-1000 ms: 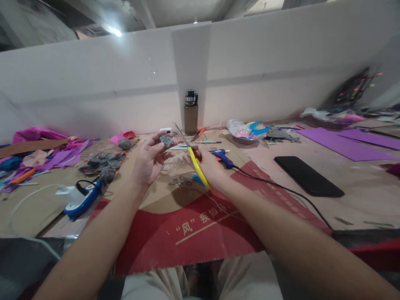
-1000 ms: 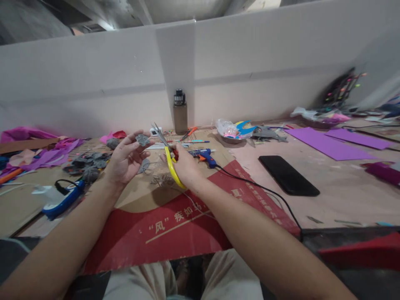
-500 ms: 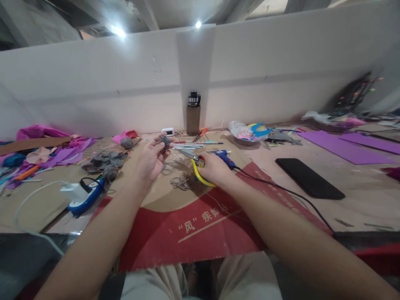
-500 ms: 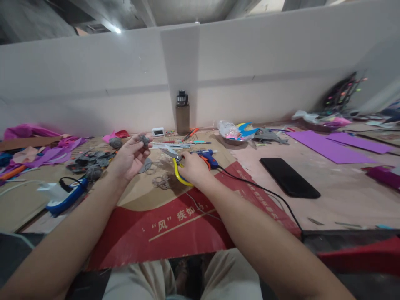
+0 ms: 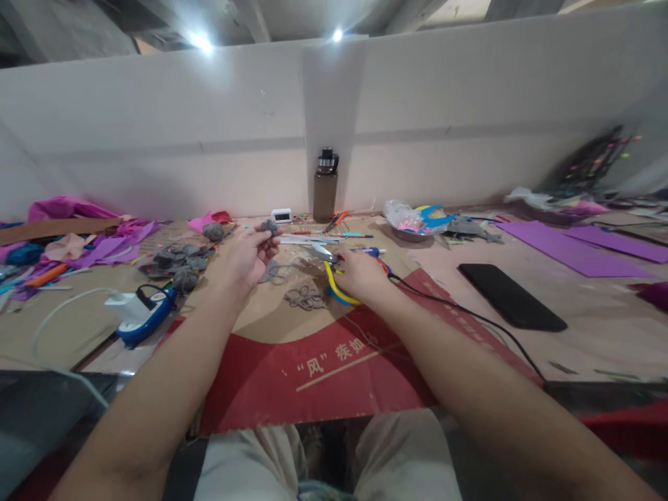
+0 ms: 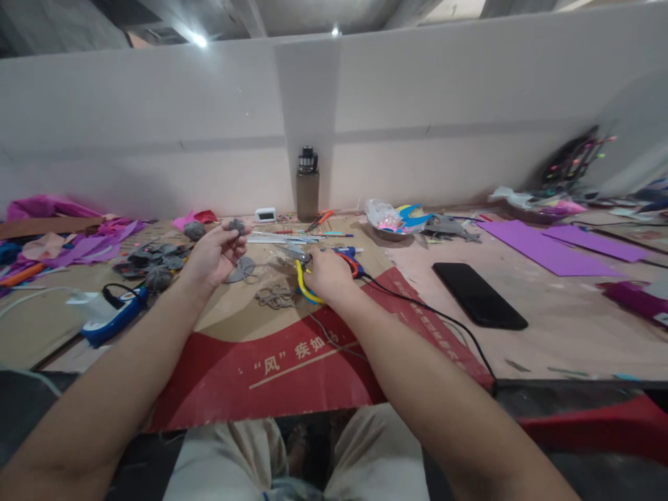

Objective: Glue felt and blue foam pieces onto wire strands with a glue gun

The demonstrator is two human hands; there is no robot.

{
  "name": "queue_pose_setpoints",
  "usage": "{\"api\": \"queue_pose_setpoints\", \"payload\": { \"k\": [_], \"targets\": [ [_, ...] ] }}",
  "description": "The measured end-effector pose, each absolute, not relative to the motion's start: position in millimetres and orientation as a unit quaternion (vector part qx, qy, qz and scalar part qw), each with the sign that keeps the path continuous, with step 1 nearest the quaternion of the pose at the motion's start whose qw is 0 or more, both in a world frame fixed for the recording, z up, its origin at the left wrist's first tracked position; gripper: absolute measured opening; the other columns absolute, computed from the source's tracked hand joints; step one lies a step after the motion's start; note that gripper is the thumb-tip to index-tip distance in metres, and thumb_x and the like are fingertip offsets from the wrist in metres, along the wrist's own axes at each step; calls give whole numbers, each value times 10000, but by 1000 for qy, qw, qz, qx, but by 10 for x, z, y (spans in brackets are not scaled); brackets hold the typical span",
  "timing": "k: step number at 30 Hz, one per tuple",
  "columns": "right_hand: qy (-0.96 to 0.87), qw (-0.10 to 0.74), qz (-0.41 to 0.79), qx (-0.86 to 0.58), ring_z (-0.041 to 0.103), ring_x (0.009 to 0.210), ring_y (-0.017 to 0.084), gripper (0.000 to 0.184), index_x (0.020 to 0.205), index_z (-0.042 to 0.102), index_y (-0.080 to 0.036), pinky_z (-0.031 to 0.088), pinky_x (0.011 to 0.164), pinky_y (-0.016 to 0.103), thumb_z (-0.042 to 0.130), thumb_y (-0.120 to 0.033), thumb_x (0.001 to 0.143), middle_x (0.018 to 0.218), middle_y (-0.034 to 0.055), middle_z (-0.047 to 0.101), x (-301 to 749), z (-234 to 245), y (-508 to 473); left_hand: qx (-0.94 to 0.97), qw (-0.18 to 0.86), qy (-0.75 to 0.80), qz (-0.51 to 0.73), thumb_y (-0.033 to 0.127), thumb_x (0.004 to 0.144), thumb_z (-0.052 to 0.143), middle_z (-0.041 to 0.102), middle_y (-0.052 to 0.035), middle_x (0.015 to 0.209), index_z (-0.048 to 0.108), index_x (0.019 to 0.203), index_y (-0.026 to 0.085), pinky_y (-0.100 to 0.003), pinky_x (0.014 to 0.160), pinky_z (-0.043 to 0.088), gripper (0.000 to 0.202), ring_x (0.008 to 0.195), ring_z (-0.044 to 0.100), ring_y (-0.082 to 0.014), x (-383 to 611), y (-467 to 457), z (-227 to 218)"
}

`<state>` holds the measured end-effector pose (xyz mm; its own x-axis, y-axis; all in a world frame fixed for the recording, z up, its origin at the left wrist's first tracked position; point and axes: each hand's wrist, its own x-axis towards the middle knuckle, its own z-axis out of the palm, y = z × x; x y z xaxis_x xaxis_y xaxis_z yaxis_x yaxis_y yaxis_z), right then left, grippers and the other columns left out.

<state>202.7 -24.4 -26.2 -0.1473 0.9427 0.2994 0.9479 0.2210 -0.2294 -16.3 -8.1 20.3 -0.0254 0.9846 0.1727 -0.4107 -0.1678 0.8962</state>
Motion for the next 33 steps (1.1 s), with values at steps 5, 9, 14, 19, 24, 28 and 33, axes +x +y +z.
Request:
{"api": "queue_pose_setpoints", "payload": {
  "k": [5, 9, 14, 19, 24, 28, 33],
  "targets": [
    [-747, 168, -22, -642, 656, 905, 303, 391, 1146, 592, -207, 476, 701, 347, 523, -337, 784, 1012, 146, 676, 2069, -231, -249, 469, 491, 398, 618, 45, 759, 539, 677, -54, 780, 613, 870, 131, -169, 495, 432, 159, 530, 554, -61, -281, 57, 151],
    [-742, 167, -21, -648, 652, 920, 312, 385, 1142, 601, -209, 476, 726, 368, 496, -355, 801, 1006, 148, 684, 2073, -190, -256, 470, 429, 465, 615, 63, 766, 548, 687, -60, 797, 569, 882, 144, -178, 456, 399, 143, 490, 544, -66, -428, 194, 40],
    [-738, 172, -9, -652, 632, 979, 291, 361, 1107, 616, -185, 470, 756, 346, 508, -319, 790, 1068, 150, 672, 2090, -165, -242, 431, 381, 537, 617, 99, 735, 627, 591, -1, 602, 573, 782, 136, -152, 411, 320, 81, 473, 532, -69, -644, 303, -38],
    [-745, 174, -6, -645, 640, 963, 285, 360, 1102, 623, -179, 470, 760, 346, 503, -312, 790, 1053, 149, 679, 2093, -158, -248, 403, 344, 578, 621, 74, 703, 657, 487, 53, 468, 553, 718, 138, -160, 364, 211, 124, 366, 380, -46, -795, 347, -85],
    [-752, 175, 3, -636, 649, 953, 312, 361, 1122, 632, -217, 472, 756, 374, 515, -320, 797, 1024, 142, 699, 2092, -137, -283, 410, 353, 588, 602, 65, 696, 681, 495, 42, 452, 557, 677, 130, -164, 353, 195, 141, 351, 363, -43, -825, 356, -130],
    [-749, 195, 14, -633, 648, 956, 310, 368, 1124, 641, -216, 473, 769, 372, 543, -309, 781, 1025, 138, 702, 2090, -142, -276, 437, 400, 547, 592, 128, 707, 701, 477, 41, 464, 557, 668, 134, -156, 356, 228, 149, 368, 395, -47, -770, 338, -104],
    [-751, 302, 81, -581, 627, 1010, 223, 369, 1161, 607, -207, 456, 851, 301, 536, -303, 812, 1112, 82, 686, 2046, -163, -205, 463, 433, 486, 602, 151, 737, 683, 540, 31, 577, 589, 798, 146, -151, 387, 316, 112, 447, 527, -61, -652, 299, -39]
  ]
}}
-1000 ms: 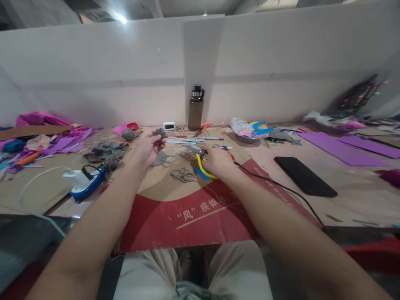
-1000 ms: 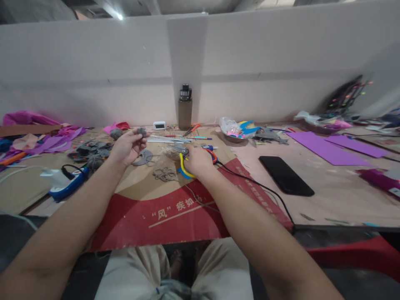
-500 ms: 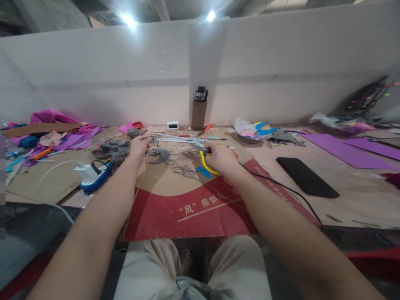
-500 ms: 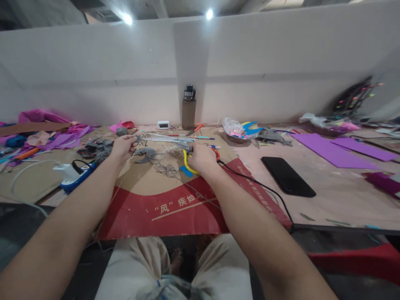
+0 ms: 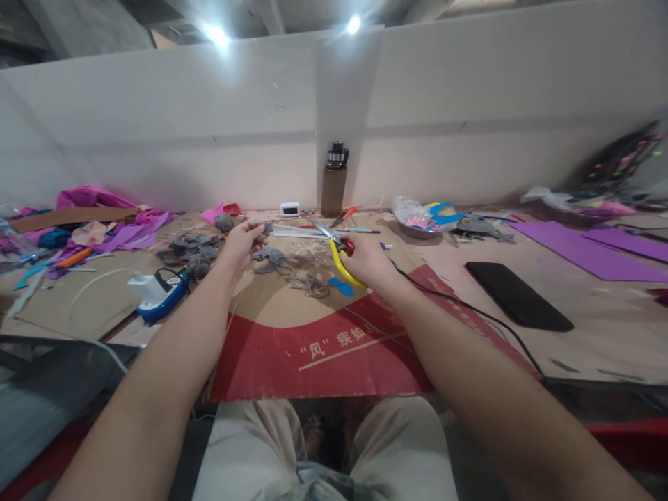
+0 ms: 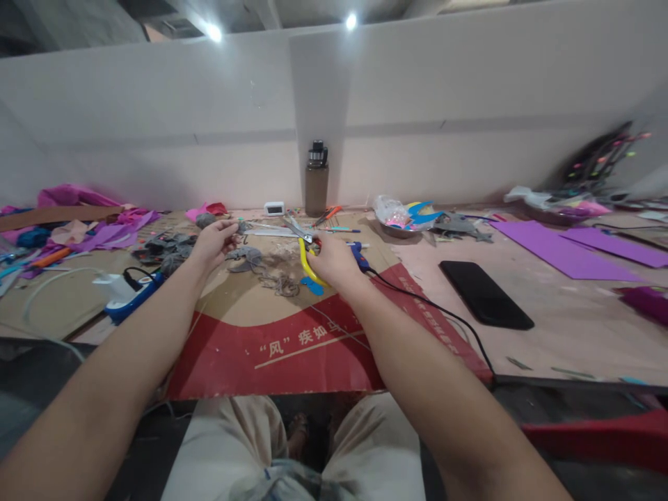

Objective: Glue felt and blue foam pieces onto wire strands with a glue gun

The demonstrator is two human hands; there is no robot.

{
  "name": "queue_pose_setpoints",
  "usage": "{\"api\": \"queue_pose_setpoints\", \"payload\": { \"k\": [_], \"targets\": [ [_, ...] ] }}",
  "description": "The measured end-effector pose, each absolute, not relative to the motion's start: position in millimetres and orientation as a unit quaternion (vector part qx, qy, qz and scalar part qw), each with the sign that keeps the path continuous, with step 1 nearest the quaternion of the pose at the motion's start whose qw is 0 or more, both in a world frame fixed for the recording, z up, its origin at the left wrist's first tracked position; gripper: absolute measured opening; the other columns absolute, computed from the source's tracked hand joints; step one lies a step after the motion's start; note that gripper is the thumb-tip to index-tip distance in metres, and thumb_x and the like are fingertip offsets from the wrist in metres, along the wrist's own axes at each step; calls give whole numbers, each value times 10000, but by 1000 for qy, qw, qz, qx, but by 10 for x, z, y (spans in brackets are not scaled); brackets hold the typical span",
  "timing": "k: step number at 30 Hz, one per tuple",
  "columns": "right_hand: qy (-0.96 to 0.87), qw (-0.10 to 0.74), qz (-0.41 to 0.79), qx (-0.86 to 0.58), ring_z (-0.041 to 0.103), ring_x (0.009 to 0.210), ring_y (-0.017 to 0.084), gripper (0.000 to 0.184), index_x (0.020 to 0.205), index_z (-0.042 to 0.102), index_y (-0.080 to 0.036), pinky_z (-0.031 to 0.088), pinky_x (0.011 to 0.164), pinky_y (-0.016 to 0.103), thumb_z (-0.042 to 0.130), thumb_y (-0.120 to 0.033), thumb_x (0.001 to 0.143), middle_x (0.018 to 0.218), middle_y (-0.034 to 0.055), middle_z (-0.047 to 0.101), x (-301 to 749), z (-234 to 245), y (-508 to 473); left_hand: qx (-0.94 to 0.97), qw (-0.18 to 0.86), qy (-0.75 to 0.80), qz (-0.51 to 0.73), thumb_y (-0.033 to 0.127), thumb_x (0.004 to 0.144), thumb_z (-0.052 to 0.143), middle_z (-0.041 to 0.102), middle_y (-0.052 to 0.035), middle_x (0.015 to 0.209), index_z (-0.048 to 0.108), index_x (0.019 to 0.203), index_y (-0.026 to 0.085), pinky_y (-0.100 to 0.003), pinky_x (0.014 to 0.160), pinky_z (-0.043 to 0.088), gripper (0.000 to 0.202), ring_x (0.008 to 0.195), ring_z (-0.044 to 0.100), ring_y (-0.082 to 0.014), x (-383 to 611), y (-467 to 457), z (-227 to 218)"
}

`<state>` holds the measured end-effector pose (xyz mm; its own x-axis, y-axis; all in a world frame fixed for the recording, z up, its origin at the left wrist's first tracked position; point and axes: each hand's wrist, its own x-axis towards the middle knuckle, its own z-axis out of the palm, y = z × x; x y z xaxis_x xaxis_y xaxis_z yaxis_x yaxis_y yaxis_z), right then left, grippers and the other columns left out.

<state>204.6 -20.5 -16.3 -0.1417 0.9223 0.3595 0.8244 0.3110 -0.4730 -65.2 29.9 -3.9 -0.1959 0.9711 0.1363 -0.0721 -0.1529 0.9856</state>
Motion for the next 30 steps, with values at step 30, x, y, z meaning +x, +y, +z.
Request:
{"api": "queue_pose_setpoints", "payload": {
  "k": [30],
  "targets": [
    [-688, 499, 421, -317, 567, 715, 104, 524, 1236, 470, -222, 485, 657, 262, 633, -256, 739, 1145, 58, 594, 1669, -190, -338, 590, 529, 361, 491, 284, 661, 766, 610, 10, 703, 664, 825, 165, -189, 446, 270, 227, 494, 418, -45, 87, -203, 36]
  ]
}}
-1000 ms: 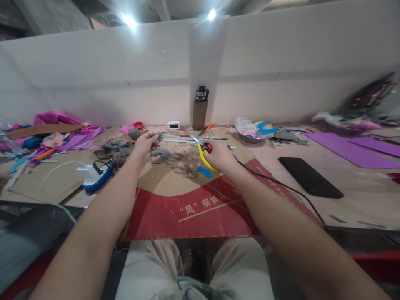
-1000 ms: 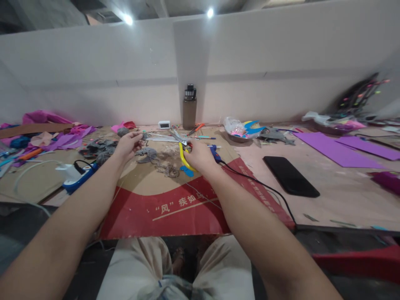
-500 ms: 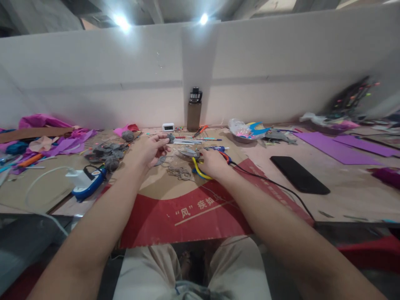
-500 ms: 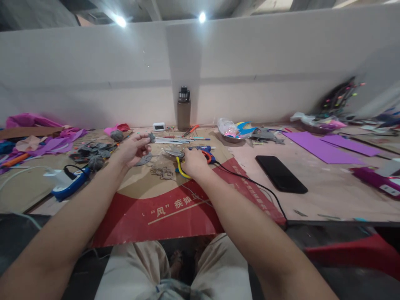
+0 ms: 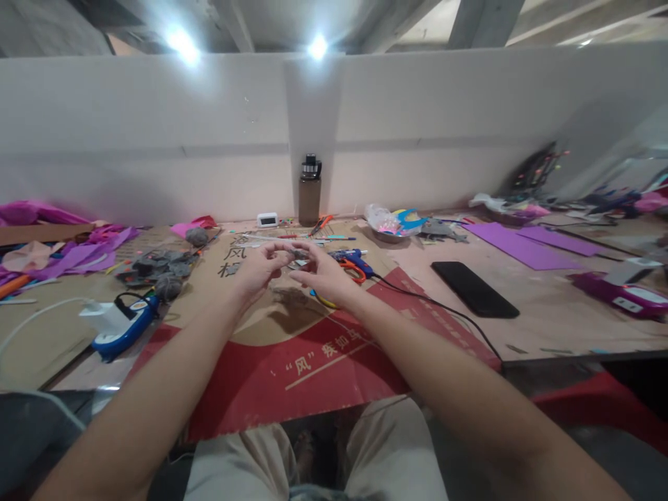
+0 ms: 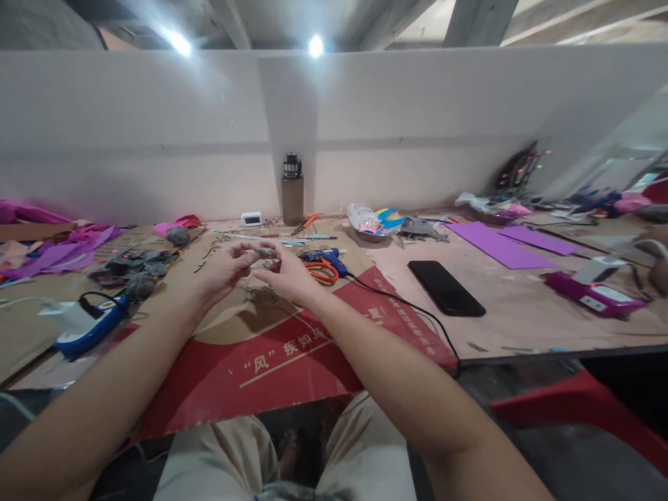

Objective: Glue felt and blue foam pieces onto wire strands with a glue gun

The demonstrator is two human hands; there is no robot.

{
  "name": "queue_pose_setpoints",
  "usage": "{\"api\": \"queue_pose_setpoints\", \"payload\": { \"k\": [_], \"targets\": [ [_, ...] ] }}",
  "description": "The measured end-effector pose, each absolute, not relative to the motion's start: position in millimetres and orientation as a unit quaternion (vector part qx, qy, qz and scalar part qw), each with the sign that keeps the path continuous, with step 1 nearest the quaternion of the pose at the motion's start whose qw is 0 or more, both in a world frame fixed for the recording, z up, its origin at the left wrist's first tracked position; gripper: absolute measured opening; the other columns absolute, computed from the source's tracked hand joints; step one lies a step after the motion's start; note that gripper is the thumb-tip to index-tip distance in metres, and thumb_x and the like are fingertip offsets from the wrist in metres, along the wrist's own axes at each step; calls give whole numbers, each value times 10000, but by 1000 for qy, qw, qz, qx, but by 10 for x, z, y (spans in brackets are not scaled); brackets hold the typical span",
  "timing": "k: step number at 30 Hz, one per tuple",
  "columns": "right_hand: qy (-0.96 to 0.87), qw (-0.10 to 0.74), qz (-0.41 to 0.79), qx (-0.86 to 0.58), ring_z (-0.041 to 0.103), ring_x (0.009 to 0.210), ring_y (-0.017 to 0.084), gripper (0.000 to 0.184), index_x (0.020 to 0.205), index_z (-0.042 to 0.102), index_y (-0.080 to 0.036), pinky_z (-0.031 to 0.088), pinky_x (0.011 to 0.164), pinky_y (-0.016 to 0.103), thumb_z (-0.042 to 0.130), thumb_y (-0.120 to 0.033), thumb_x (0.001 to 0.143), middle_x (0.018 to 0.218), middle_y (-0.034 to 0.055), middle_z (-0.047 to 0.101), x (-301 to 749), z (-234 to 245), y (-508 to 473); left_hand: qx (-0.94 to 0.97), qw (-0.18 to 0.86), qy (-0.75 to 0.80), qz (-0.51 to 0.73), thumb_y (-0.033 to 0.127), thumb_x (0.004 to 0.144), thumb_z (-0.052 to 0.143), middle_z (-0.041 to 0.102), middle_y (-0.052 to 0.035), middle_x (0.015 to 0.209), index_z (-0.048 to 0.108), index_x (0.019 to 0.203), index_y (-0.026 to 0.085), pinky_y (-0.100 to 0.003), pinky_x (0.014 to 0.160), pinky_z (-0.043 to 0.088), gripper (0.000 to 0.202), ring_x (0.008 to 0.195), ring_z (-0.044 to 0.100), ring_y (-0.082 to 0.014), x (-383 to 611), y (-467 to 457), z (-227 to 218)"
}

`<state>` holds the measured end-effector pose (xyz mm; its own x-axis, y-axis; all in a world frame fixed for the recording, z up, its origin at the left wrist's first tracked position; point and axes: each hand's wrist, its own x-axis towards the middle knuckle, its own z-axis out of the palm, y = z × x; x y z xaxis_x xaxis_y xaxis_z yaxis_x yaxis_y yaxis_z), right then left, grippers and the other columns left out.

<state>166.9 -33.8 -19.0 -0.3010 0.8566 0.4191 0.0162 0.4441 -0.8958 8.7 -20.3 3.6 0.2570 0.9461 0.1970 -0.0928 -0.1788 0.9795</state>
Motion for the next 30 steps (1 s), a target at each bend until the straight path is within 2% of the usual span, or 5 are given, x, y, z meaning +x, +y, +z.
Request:
{"api": "queue_pose_setpoints", "payload": {
  "k": [4, 7, 20, 25, 30],
  "targets": [
    [-626, 529, 471, -325, 486, 512, 77, 199, 897, 546, -197, 404, 503, 222, 608, -328, 759, 706, -38, 580, 1648, -221, -325, 584, 544, 365, 479, 269, 618, 785, 578, 18, 644, 643, 772, 156, -195, 458, 271, 238, 512, 446, -63, 151, -229, 4],
    [-631, 519, 459, -350, 449, 466, 67, 191, 717, 504, -192, 365, 472, 215, 628, -336, 734, 615, -55, 540, 1690, -207, -302, 574, 559, 359, 479, 263, 625, 780, 562, 19, 642, 633, 746, 141, -186, 447, 264, 227, 503, 426, -52, 176, -232, -3],
    [-626, 509, 465, -365, 398, 452, 68, 183, 698, 580, -181, 295, 462, 217, 601, -359, 737, 557, -52, 516, 1718, -162, -284, 457, 571, 372, 571, 96, 746, 634, 608, -14, 654, 591, 744, 117, -151, 455, 366, 48, 501, 525, -51, 99, -147, 27],
    [-651, 480, 531, -251, 398, 472, 74, 279, 731, 590, -182, 288, 475, 220, 649, -455, 746, 535, -56, 479, 1745, -76, -401, 393, 541, 402, 626, 57, 794, 554, 668, -45, 715, 578, 781, 122, -148, 451, 371, 70, 518, 559, -56, -58, -30, 30],
    [-638, 472, 579, -187, 374, 446, 86, 472, 589, 478, -198, 299, 489, 245, 532, -611, 810, 482, -50, 410, 1746, -76, -407, 412, 538, 406, 614, 99, 808, 569, 671, -44, 721, 595, 810, 120, -150, 440, 363, 34, 486, 538, -48, -95, -4, 13]
  ]
}}
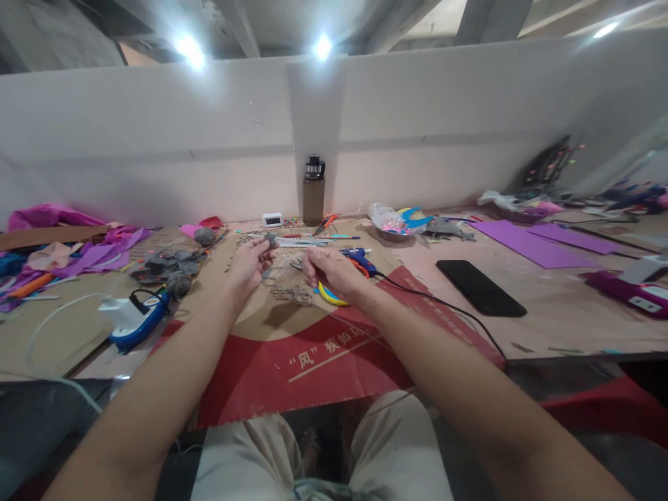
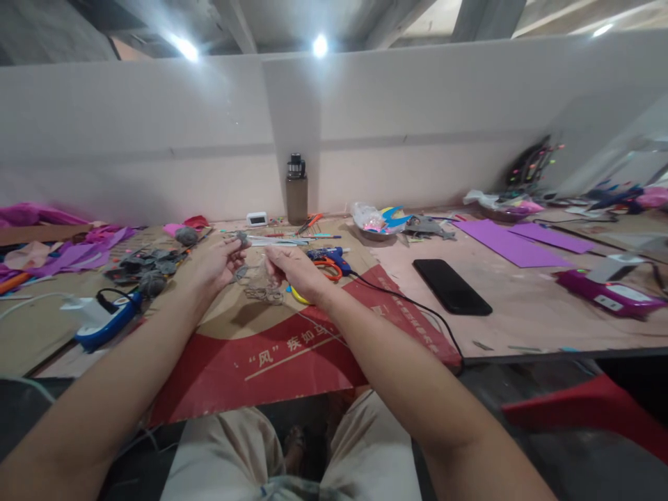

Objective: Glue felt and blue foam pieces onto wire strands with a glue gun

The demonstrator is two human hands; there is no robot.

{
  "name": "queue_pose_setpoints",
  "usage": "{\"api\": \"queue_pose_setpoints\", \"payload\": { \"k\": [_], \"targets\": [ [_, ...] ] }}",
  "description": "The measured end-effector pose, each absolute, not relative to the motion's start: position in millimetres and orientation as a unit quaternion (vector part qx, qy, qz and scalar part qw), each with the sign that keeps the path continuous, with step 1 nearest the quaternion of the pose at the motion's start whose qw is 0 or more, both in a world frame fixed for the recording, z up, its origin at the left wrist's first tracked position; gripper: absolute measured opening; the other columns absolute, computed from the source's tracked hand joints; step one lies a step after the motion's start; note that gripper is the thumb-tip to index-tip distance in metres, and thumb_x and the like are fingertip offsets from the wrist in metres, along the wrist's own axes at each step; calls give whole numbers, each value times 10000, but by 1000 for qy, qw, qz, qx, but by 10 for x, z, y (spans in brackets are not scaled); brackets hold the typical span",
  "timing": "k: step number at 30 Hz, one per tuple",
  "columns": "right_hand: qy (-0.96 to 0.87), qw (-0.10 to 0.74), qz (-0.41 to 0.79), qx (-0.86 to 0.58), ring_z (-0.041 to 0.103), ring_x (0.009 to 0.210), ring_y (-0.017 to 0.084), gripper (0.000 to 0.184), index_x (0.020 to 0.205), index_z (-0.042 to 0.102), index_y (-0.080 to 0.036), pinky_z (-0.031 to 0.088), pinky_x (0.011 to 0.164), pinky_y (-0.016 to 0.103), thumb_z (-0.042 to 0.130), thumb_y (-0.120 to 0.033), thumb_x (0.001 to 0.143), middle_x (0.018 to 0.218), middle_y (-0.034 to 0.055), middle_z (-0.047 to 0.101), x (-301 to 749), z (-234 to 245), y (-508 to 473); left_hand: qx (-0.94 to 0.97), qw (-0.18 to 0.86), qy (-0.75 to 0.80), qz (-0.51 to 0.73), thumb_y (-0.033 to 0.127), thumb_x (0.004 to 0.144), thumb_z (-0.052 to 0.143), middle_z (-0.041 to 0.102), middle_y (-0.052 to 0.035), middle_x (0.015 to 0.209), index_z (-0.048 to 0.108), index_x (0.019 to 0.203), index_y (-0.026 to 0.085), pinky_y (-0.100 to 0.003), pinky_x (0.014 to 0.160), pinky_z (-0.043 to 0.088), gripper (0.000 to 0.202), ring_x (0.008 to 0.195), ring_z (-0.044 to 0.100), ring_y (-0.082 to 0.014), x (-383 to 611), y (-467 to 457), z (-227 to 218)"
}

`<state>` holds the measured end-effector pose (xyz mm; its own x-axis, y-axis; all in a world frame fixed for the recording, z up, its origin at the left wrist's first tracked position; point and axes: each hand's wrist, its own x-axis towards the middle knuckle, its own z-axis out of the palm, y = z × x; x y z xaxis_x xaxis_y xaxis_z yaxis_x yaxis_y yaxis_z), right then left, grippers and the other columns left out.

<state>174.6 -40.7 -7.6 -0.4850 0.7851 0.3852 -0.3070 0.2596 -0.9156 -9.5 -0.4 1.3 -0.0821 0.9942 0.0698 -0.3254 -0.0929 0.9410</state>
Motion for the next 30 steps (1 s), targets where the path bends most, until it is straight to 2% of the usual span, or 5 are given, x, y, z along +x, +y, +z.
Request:
{"api": "queue_pose_setpoints", "payload": {
  "k": [8, 13, 16, 22, 30],
  "targets": [
    [-598, 539, 440, -397, 436, 560, 94, 328, 792, 509, -203, 343, 529, 225, 602, -516, 760, 620, -55, 486, 1757, -265, -180, 579, 468, 401, 534, 196, 767, 654, 655, -26, 677, 626, 906, 131, -193, 426, 350, 156, 476, 550, -81, 130, -168, -13],
    [-621, 546, 392, -404, 420, 556, 102, 269, 708, 527, -196, 336, 532, 233, 594, -453, 752, 587, -45, 475, 1767, -299, -164, 642, 459, 374, 487, 302, 762, 678, 596, -2, 534, 661, 949, 128, -206, 462, 378, 257, 466, 526, -94, 175, -224, -10],
    [-621, 556, 362, -417, 412, 556, 106, 246, 670, 526, -195, 327, 532, 238, 577, -420, 757, 574, -41, 471, 1786, -285, -175, 614, 504, 360, 490, 349, 743, 698, 621, -16, 606, 653, 958, 138, -209, 466, 380, 304, 504, 554, -102, 183, -226, -3],
    [-652, 549, 330, -406, 419, 583, 111, 282, 639, 502, -198, 327, 551, 239, 507, -409, 825, 588, -29, 469, 1815, -258, -187, 631, 500, 366, 467, 302, 719, 722, 606, -21, 580, 634, 743, 147, -211, 491, 376, 180, 500, 521, -90, 153, -197, -2],
    [-612, 571, 307, -453, 430, 566, 120, 233, 713, 516, -212, 334, 537, 246, 436, -364, 871, 600, -28, 451, 1937, -198, -105, 552, 370, 471, 580, 239, 747, 645, 557, 5, 609, 664, 801, 141, -182, 459, 327, 114, 503, 472, -71, -313, 158, -3]
  ]
}}
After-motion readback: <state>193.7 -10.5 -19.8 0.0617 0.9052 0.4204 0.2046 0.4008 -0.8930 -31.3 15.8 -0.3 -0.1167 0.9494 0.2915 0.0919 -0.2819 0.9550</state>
